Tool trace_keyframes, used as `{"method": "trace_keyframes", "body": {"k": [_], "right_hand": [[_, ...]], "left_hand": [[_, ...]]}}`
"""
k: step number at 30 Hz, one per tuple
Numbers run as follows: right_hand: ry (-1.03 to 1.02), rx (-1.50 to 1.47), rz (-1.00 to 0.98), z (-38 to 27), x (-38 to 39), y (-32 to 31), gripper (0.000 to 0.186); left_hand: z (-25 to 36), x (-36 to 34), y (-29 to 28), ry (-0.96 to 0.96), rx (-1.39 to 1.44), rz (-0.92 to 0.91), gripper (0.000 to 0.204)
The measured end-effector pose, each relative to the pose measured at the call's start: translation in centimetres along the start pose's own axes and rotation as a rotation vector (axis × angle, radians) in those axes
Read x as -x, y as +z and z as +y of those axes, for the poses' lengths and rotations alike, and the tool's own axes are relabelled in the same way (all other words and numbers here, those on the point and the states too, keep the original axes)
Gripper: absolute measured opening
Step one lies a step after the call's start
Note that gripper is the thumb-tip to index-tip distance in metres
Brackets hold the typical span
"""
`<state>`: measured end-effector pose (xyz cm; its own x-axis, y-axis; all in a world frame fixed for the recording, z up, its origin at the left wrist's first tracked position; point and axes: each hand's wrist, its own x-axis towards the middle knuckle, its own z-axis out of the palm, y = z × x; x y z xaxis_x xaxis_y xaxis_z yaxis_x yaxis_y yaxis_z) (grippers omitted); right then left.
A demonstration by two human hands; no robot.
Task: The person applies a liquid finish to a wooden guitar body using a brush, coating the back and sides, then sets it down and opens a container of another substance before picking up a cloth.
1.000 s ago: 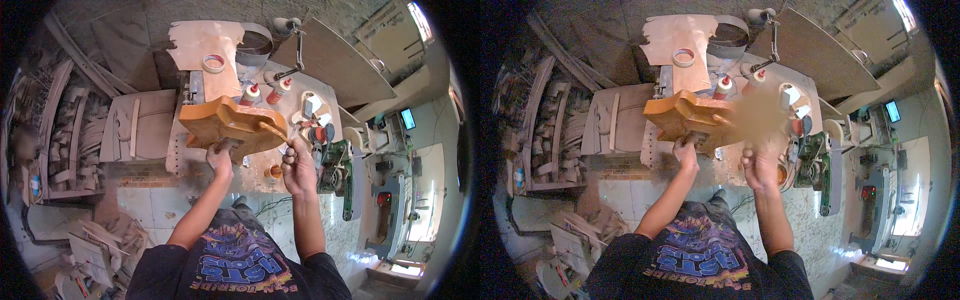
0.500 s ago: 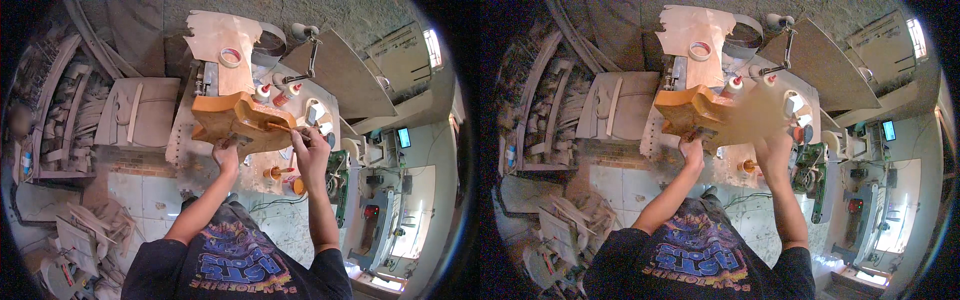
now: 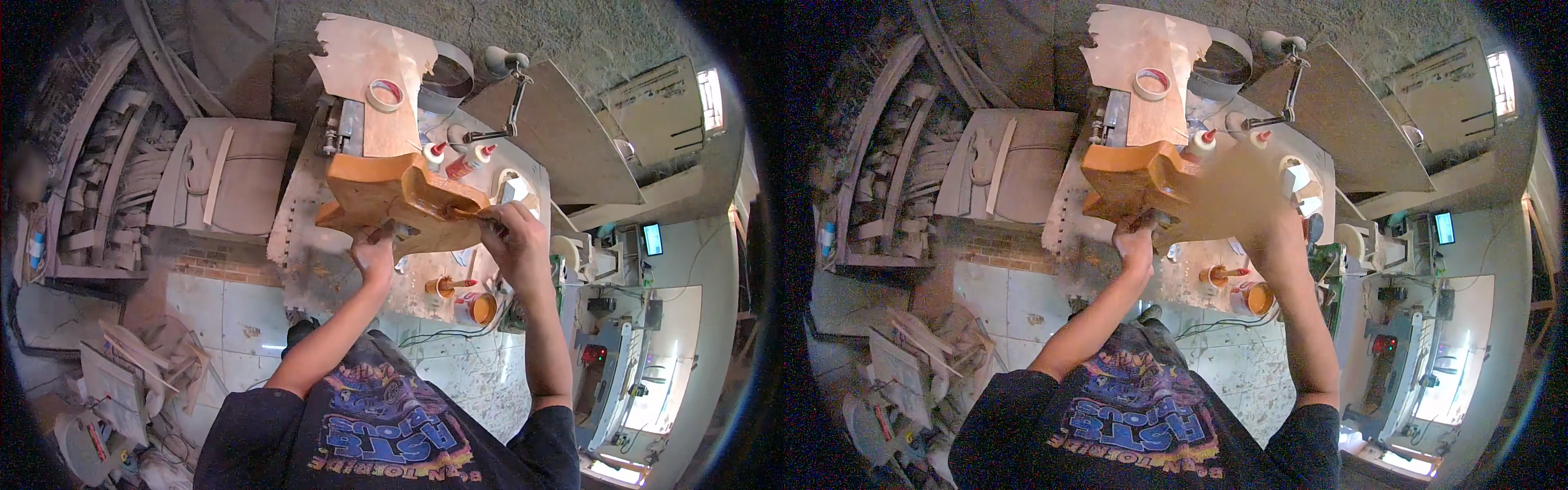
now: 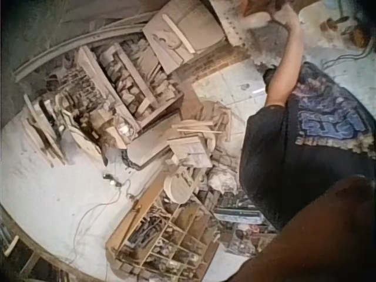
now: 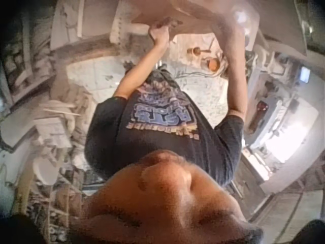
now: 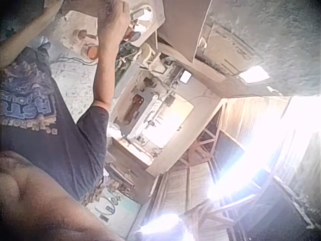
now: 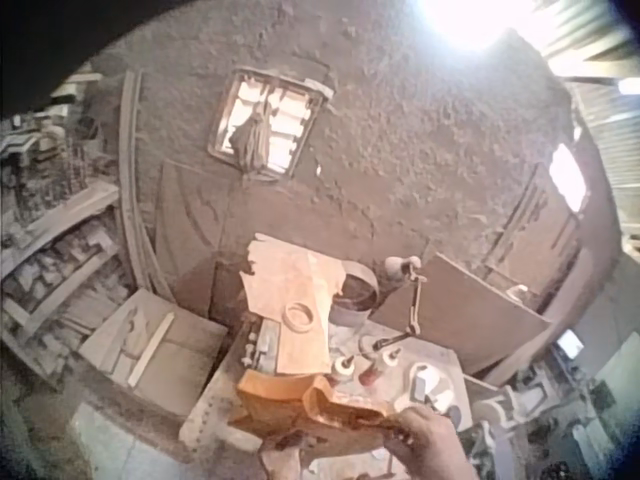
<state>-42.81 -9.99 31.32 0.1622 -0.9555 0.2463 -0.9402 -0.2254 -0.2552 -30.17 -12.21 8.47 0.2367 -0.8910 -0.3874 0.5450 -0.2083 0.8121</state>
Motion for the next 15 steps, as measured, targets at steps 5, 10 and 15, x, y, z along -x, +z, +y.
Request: {"method": "trace_keyframes", "body": {"k": [5, 10, 15], "right_hand": [[-0.05, -0.038, -0.054, 0.8, -0.1, -0.4, 0.021], [-0.128, 0.075, -0.122, 2.1, -0.5, -1.2, 0.022], [-0.222, 0.177, -0.154, 2.3, -1.0, -2.6, 0.017]], "left_hand": [[-0.3, -0.2, -0.1, -0.046, -0.036, 0.029, 0.028], [-0.5, -0.2, -0.2, -0.04, -0.048, 0.001, 0.024], [0.3, 0.7, 0.6, 0.025, 0.081, 0.082, 0.017]]}}
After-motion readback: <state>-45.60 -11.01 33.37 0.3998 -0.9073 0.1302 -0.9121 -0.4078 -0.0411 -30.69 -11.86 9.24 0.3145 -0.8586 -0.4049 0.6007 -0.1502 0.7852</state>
